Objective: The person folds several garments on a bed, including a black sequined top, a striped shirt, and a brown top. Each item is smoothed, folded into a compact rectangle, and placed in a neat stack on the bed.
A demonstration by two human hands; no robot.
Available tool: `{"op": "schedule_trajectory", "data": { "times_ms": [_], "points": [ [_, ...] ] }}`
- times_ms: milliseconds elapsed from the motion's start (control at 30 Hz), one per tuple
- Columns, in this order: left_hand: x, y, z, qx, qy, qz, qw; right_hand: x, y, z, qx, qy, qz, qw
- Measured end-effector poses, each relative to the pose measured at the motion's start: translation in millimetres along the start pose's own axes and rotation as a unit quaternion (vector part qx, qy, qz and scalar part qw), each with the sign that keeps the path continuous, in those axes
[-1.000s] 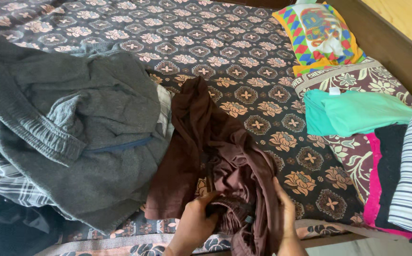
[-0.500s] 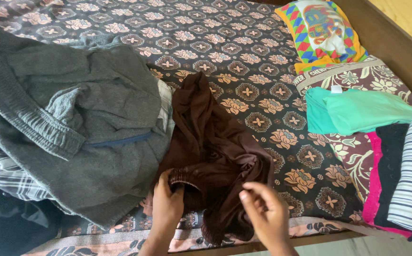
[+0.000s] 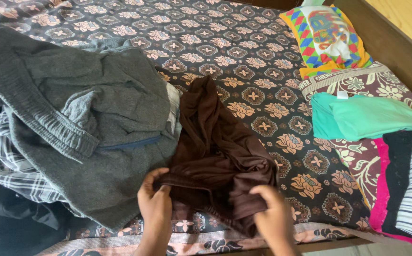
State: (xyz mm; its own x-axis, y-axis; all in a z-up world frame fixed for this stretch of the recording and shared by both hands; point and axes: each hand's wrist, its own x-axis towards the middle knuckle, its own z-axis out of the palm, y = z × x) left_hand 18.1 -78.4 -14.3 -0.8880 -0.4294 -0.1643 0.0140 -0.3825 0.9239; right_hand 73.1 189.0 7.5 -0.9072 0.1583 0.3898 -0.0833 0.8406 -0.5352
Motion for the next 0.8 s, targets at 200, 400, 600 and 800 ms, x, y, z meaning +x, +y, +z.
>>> {"op": "schedule_trajectory", "data": {
  "times_ms": [200,400,600,800],
  "points": [
    [-9,36,5,0.149,0.001,-0.108,0.983,6,59,-31,0.267,0.196,0.233,0.914],
    [-24,38,12,0.219,-0.051,-0.130,0.966,3,71,-35,0.391,0.179,0.344,0.835],
    [-4,-8,2,0.135,-0.137,-0.075,0.978,5,76,-27,0.386,0.103,0.379,0.835],
    [-5,-19,-1,0.170,-0.175,0.022,0.970,5,80,-24,0.372,0.067,0.386,0.842]
  ]
}}
